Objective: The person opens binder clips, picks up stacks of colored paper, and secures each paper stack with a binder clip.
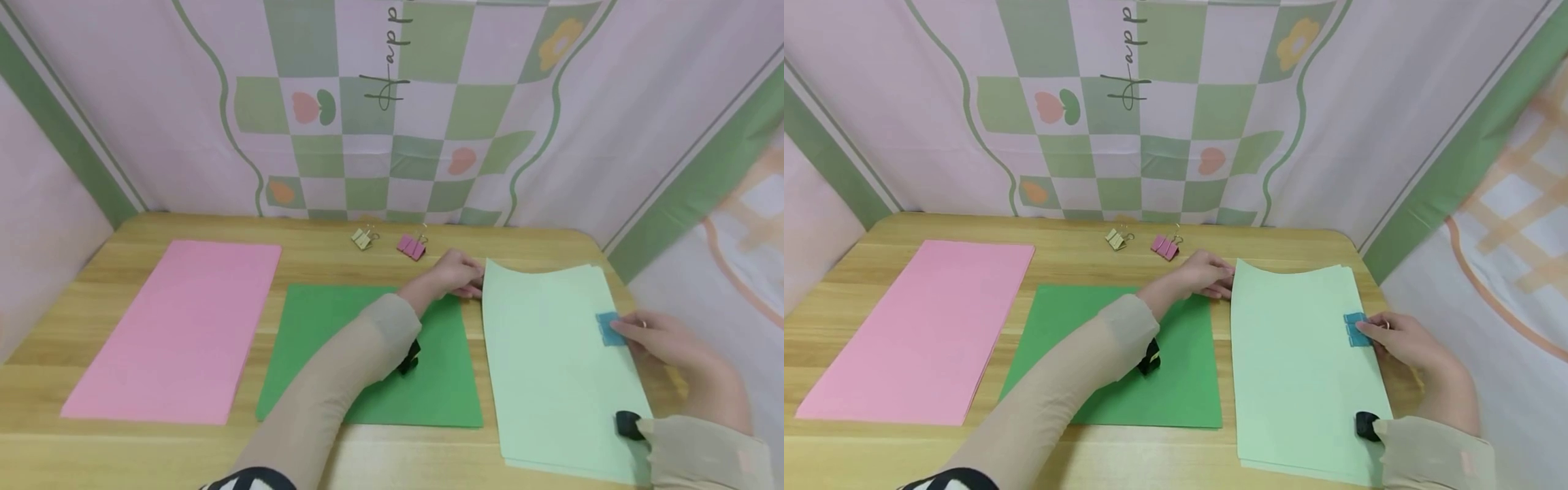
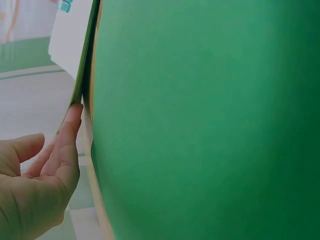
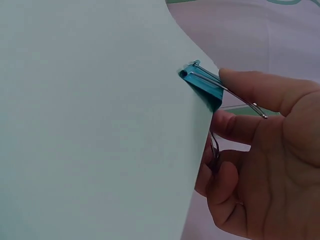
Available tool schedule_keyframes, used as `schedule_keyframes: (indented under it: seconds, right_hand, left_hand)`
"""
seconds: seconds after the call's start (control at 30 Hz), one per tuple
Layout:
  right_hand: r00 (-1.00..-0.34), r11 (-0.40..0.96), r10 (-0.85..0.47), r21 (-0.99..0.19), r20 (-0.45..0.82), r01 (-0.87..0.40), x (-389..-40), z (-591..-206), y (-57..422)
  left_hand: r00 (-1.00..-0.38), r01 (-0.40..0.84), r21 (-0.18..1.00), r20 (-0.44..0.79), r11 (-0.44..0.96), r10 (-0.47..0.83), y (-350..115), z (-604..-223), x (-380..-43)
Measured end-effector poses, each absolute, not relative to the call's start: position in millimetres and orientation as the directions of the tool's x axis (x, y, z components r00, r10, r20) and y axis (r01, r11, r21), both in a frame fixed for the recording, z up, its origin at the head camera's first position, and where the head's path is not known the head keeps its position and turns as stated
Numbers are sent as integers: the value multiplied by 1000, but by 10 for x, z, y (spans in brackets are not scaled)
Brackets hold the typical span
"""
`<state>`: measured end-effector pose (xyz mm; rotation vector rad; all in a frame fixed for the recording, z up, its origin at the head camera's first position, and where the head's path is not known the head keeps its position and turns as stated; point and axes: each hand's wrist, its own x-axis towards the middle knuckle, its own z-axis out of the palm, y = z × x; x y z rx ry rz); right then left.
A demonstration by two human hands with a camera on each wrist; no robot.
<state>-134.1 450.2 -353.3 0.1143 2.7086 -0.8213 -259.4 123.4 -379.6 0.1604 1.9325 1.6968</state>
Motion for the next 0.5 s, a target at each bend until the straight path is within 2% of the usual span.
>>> schedule_keyframes:
  seconds: [0.2,0.5]
  right_hand:
    - [-941,875,14,-452,-339,176,-1370,-3511,4515]
    - [-945,860,-17,-486,-327,153,-1392,-3577,4495]
  left_hand:
    - [-826,-281,935,-350,216,441,1235,-3793,-2584]
    - [-833,-249,943,-325,222,448,1154,-3782,-2595]
